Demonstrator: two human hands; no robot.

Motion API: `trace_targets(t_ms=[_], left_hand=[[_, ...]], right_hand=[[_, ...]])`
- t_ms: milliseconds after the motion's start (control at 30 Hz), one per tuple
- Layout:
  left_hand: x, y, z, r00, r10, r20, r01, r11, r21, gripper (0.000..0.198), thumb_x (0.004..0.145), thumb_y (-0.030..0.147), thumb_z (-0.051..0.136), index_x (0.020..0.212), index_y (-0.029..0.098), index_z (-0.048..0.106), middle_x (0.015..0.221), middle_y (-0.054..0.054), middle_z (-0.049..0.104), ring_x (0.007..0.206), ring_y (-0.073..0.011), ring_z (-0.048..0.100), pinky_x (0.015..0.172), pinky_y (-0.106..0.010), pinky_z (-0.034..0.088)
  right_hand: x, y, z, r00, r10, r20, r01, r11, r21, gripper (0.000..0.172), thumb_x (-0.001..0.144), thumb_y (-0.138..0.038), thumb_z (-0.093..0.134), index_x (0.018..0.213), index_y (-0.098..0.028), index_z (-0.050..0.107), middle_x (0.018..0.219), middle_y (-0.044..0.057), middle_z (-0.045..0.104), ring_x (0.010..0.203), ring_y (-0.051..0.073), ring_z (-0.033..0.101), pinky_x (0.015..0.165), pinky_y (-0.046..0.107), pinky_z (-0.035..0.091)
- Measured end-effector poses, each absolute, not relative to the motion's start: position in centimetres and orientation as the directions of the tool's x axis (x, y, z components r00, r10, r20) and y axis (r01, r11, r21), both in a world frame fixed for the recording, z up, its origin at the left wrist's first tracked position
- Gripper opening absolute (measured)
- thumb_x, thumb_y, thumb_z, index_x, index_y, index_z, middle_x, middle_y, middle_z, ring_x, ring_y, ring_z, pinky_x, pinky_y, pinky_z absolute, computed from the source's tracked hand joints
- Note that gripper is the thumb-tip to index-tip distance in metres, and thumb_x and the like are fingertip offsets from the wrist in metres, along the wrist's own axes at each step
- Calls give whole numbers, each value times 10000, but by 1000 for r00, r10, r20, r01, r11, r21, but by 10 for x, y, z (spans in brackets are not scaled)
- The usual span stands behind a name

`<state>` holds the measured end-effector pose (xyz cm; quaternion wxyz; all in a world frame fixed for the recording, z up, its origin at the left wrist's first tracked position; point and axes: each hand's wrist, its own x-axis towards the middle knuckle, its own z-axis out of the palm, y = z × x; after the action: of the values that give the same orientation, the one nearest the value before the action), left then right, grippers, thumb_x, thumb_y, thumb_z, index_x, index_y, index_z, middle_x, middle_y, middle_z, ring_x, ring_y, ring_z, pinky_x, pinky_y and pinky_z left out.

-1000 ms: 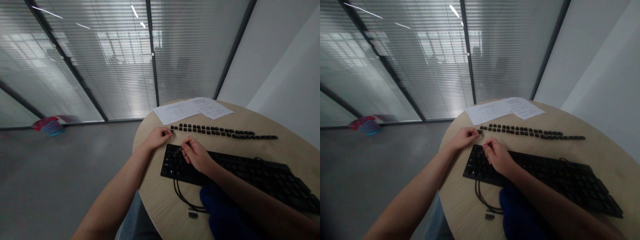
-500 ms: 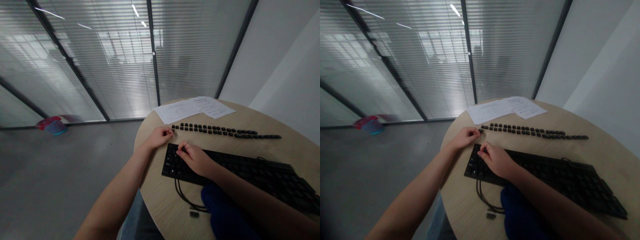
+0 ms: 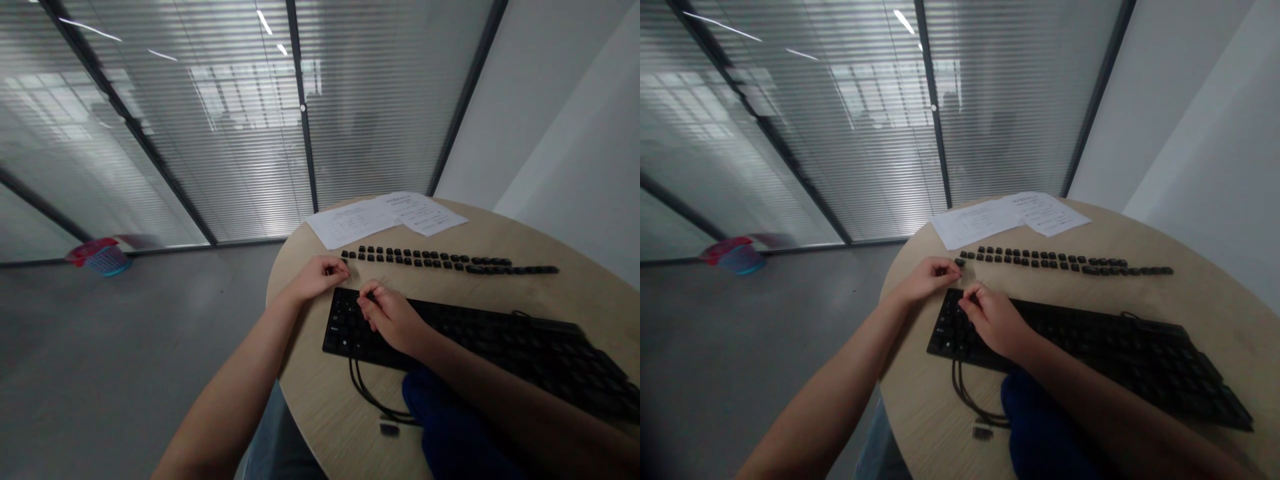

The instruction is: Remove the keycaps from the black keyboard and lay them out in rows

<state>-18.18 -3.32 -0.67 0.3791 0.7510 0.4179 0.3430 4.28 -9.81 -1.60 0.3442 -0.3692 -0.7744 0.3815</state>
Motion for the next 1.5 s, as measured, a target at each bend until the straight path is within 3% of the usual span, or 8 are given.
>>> trace_targets(t_ms=[200, 400, 833, 1067, 1200, 1300, 1400, 1500], left_hand=[[-183, -37, -1, 490, 861, 138, 240, -285, 928, 180, 792, 324, 760, 816, 147, 739, 697, 1, 669, 661, -120, 580, 670, -263, 429], [-185, -39, 4, 567, 818, 92, 182, -233, 955, 185, 771, 324, 815, 803, 152, 755, 740, -14, 719, 676, -119, 608, 687, -264, 465], [-181, -43, 5, 609, 788, 90, 245, -295, 924, 230, 753, 345, 843, 883, 174, 762, 717, 13, 667, 660, -112, 565, 639, -251, 438], [-175, -47, 7, 583, 803, 121, 295, -348, 890, 202, 786, 326, 788, 940, 197, 782, 807, -12, 717, 707, -141, 594, 666, -279, 464], [-181, -44, 3, 508, 842, 180, 283, -360, 889, 222, 799, 339, 772, 957, 185, 797, 868, -40, 743, 727, -145, 606, 685, -287, 476], [-186, -37, 1, 357, 900, 251, 301, -365, 881, 261, 807, 365, 770, 979, 171, 795, 914, -61, 759, 780, -160, 629, 745, -304, 493], [-184, -26, 7, 214, 928, 305, 408, -368, 835, 267, 835, 375, 744, 997, 168, 790, 879, -59, 762, 736, -161, 619, 713, -301, 483], [-174, -13, 20, 200, 911, 361, 570, -408, 713, 233, 867, 355, 712, 1006, 185, 790, 858, -44, 764, 691, -160, 598, 654, -290, 452]], right_hand=[[42, -98, -17, -492, 835, 246, 278, 419, -864, 137, 1004, -359, 487, 947, -240, 521, 617, -58, 580, 501, 140, 579, 542, 272, 428], [41, -93, -21, -305, 924, 229, 82, 265, -961, 253, 1022, -485, 438, 920, -253, 442, 596, -84, 546, 398, 108, 500, 435, 239, 370], [40, -91, -18, -231, 933, 277, 153, 316, -936, 175, 1009, -419, 478, 969, -249, 468, 538, -100, 538, 420, 126, 549, 469, 238, 414], [41, -91, -15, -219, 933, 286, 202, 330, -922, 188, 1013, -429, 478, 969, -246, 483, 534, -90, 543, 438, 135, 562, 494, 250, 432], [41, -87, -18, -149, 950, 274, 172, 298, -939, 249, 1016, -491, 468, 959, -249, 483, 513, -100, 508, 418, 133, 535, 465, 243, 406], [39, -84, -22, -120, 961, 250, 117, 264, -957, 269, 1011, -516, 475, 967, -251, 480, 530, -106, 499, 402, 128, 510, 442, 238, 387], [38, -84, -22, -139, 960, 243, 108, 259, -960, 246, 1010, -494, 498, 973, -252, 484, 526, -106, 490, 408, 132, 507, 452, 242, 395], [38, -85, -20, -152, 957, 249, 120, 268, -956, 254, 1012, -500, 498, 969, -250, 495, 512, -103, 477, 421, 139, 505, 476, 254, 405]])
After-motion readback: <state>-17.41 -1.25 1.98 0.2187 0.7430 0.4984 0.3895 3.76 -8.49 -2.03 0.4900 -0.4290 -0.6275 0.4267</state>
